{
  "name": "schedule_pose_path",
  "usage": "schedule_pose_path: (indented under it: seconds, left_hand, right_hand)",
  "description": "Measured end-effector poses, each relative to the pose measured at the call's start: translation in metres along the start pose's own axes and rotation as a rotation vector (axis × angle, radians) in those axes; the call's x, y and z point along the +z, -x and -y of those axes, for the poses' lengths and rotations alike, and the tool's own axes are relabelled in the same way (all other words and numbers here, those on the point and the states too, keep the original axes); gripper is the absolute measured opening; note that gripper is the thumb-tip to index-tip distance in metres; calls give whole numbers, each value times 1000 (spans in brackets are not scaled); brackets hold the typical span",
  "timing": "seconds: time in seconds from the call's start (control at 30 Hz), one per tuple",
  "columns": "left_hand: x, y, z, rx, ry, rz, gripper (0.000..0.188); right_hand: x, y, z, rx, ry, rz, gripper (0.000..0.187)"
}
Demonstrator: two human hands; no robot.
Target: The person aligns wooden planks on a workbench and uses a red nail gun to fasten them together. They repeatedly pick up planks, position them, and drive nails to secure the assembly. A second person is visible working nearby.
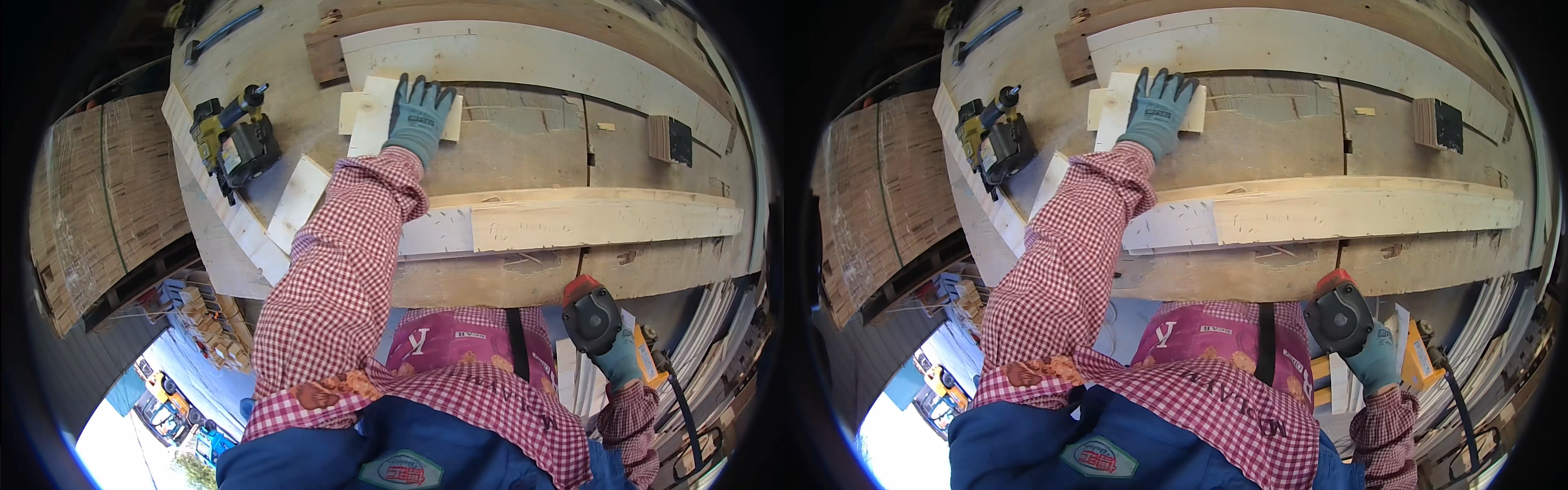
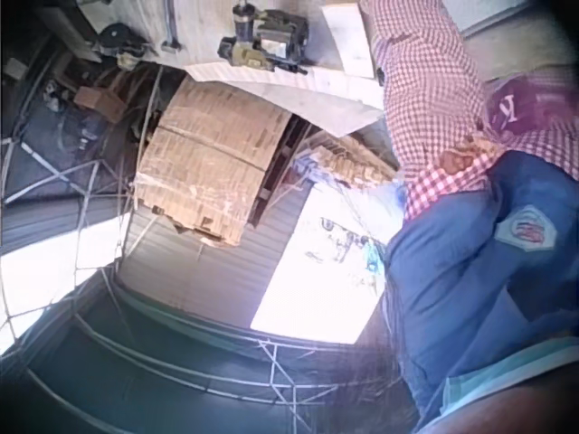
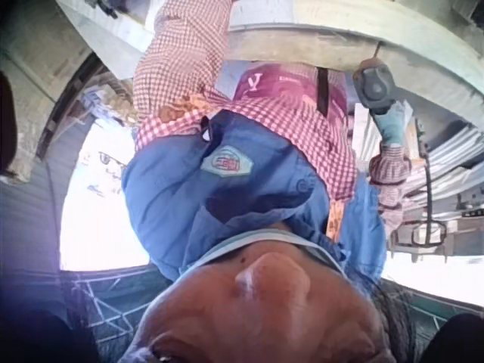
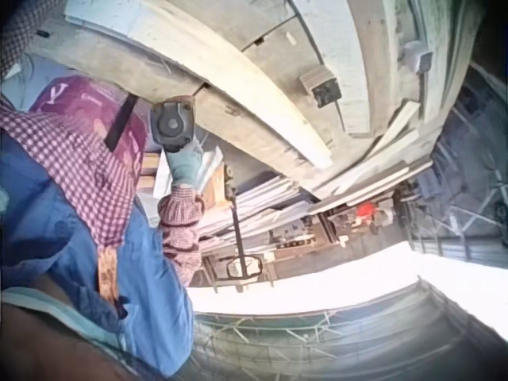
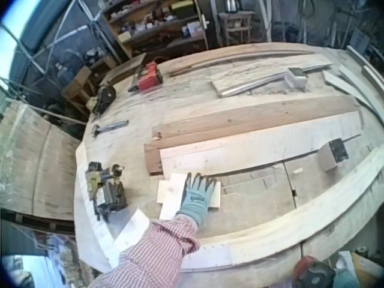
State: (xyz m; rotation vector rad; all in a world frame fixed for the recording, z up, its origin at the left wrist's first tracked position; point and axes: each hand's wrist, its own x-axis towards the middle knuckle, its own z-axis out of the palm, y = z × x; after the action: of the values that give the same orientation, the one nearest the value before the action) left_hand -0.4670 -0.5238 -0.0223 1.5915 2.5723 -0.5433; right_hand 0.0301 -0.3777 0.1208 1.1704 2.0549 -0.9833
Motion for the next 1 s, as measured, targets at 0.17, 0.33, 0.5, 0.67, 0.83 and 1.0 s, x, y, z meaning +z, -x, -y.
schedule_pose_path:
  seconds: [0.17, 0.33, 0.5, 0.67, 0.83, 1.0]
  left_hand:
    - [-44, -6, 23, 55, 190, 209, 98]
    - [-58, 42, 82, 59, 906, -447, 101]
    - [-105, 111, 86, -226, 1574, -758, 102]
    - [-89, 157, 108, -469, 1236, -945, 95]
    - [-88, 198, 44, -133, 868, -526, 107]
    - [-52, 208, -9, -142, 798, -229, 102]
  right_hand:
    - [-20, -5, 32, -87, -46, 22, 56]
    - [-48, -12, 57, -10, 98, 130, 58]
    - [-35, -19, 22, 136, -19, 97, 60]
    - [-19, -25, 1, 78, -5, -5, 56]
    - [-20, -18, 37, 222, -95, 36, 43]
    - [-15, -9, 50, 275, -222, 33, 30]
